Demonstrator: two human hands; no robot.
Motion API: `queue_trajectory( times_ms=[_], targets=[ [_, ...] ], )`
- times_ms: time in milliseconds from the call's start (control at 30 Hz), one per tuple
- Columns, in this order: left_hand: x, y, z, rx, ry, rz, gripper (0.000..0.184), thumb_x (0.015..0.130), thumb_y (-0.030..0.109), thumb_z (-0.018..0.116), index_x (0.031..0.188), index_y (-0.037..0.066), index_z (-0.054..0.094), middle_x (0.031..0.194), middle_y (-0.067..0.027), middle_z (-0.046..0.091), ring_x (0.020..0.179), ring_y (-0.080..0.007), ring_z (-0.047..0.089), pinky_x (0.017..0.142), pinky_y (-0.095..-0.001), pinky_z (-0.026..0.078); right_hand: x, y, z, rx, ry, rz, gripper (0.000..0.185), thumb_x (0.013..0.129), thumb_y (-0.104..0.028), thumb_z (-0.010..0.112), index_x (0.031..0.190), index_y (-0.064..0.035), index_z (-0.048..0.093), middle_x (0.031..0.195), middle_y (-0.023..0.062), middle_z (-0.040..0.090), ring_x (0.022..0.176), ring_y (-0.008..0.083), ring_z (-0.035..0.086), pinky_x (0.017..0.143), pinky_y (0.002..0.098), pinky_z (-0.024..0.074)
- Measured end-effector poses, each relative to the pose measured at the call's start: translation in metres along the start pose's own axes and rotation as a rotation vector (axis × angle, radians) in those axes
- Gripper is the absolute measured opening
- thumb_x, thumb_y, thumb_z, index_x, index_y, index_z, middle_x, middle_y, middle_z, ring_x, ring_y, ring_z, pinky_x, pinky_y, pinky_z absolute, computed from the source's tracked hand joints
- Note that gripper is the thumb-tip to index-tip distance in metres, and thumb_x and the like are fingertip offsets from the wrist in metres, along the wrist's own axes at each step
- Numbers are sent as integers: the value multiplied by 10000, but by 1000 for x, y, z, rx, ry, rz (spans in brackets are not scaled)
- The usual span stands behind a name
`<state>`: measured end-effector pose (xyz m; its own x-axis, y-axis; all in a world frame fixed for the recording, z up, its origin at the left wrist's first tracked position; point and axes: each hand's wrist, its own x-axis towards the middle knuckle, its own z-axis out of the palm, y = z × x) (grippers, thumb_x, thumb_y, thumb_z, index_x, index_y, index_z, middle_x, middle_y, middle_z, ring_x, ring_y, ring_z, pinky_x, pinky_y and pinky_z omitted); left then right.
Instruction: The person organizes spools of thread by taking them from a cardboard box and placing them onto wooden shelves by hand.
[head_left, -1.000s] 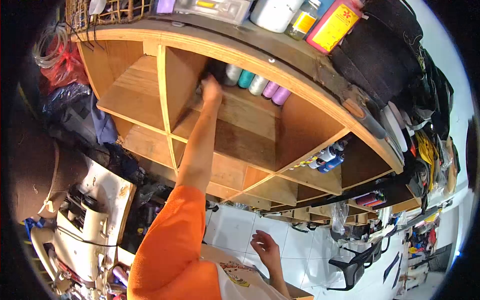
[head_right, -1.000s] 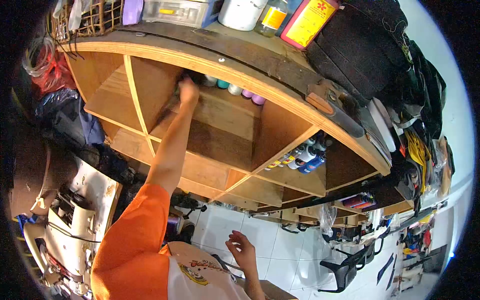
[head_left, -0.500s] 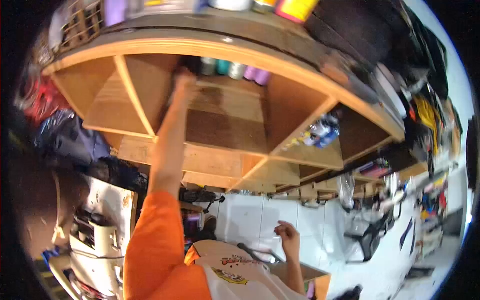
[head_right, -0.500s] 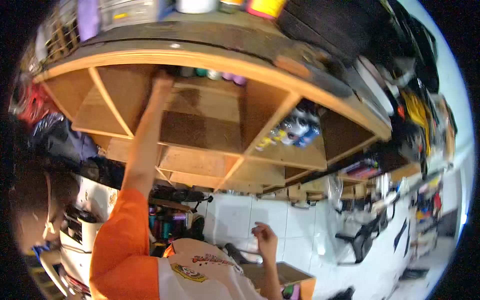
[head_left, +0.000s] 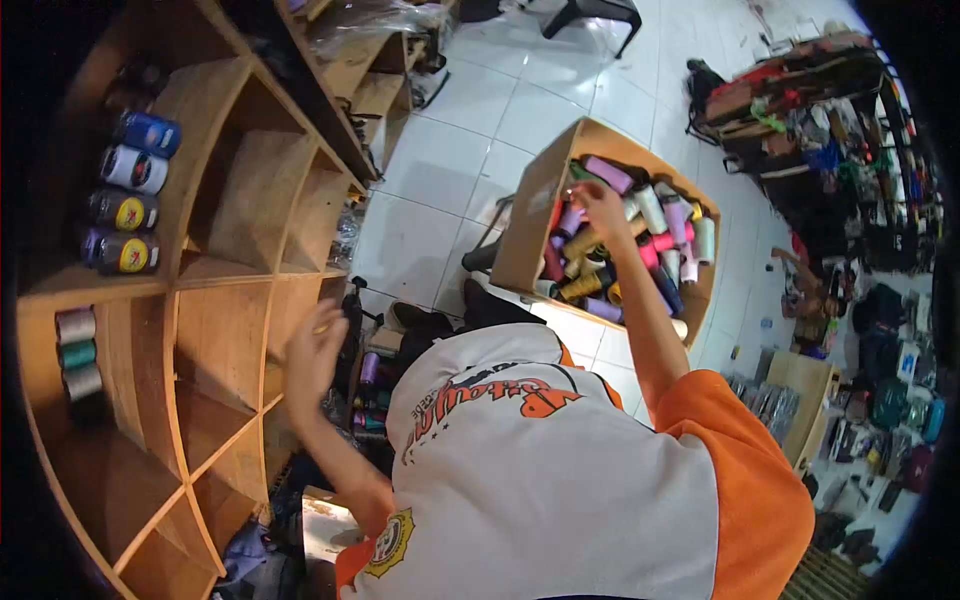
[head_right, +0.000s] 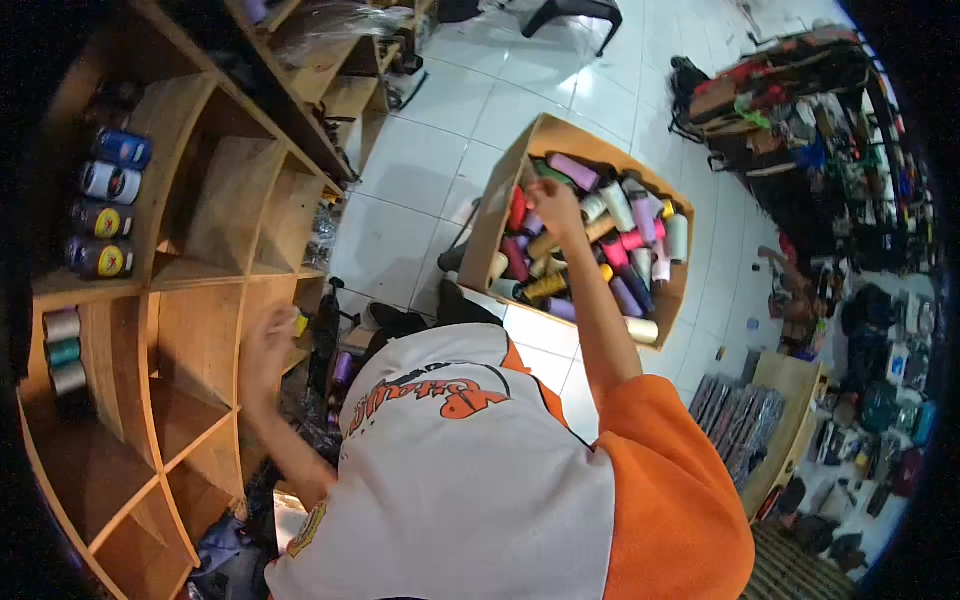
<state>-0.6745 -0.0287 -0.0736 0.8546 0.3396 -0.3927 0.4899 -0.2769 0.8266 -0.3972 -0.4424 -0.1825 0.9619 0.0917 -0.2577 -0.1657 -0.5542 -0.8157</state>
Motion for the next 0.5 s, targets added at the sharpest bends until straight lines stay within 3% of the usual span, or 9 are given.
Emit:
queue_trajectory(
  times_ms=[67, 133, 167, 267, 300, 400, 467, 500],
  targets=[
    [9, 8, 46, 0, -276, 73, 471, 880, 232, 618, 1262, -11, 488, 1132, -166, 617, 994, -258, 624, 855, -344, 492, -5, 65, 9, -275, -121, 34, 346, 771, -272, 649, 980, 3, 642, 798, 173, 670, 778, 281, 656, 686, 381, 510],
    [8, 30, 74, 8, -395, 95, 480, 874, 225, 620, 1269, -11, 481, 1143, -185, 613, 1001, -267, 628, 851, -343, 494, -16, 111, 24, -576, -153, 19, 335, 738, -291, 677, 928, -16, 647, 755, 114, 650, 668, 240, 626, 600, 359, 487],
    [6, 40, 83, 10, -452, 104, 485, 871, 222, 621, 1272, -11, 478, 1149, -195, 612, 1004, -272, 630, 850, -343, 494, -18, 127, 32, -596, -94, 95, 460, 675, -354, 694, 938, 18, 631, 854, 200, 663, 782, 346, 645, 702, 398, 506],
    [4, 60, 96, 170, -411, 98, 481, 871, 224, 617, 1270, -8, 481, 1142, -206, 614, 996, -282, 638, 841, -344, 499, -33, 171, 35, -562, -267, 58, 527, 670, -401, 678, 947, 44, 625, 969, 247, 646, 903, 387, 625, 792, 400, 501],
    [3, 60, 100, 172, -402, 88, 480, 871, 228, 617, 1267, -7, 484, 1139, -205, 615, 986, -284, 641, 838, -344, 500, -37, 151, 33, -549, -412, 91, 533, 660, -326, 703, 1054, 18, 602, 1000, 250, 633, 953, 372, 609, 851, 385, 487],
    [2, 65, 110, 198, -397, 43, 472, 878, 220, 611, 1271, -6, 479, 1145, -199, 609, 993, -275, 631, 850, -341, 495, -26, 174, 83, -242, -407, -183, 569, 661, -210, 714, 1183, -51, 554, 1156, 207, 575, 1057, 389, 547, 891, 410, 466],
    [-1, 79, 120, 228, -429, -14, 464, 895, 191, 598, 1287, -12, 457, 1168, -194, 592, 1048, -247, 595, 884, -335, 479, -43, 141, 100, -644, -267, -214, 621, 662, -101, 692, 1254, -106, 504, 1217, 136, 507, 1107, 401, 489, 903, 433, 464],
    [-2, 73, 127, 273, -406, 40, 463, 886, 205, 605, 1275, -8, 472, 1145, -200, 604, 1017, -257, 614, 861, -338, 490, -50, 123, 105, -762, -260, -232, 554, 660, -100, 683, 1199, -100, 554, 1199, 133, 475, 1108, 395, 470, 902, 447, 466]
  ],
)
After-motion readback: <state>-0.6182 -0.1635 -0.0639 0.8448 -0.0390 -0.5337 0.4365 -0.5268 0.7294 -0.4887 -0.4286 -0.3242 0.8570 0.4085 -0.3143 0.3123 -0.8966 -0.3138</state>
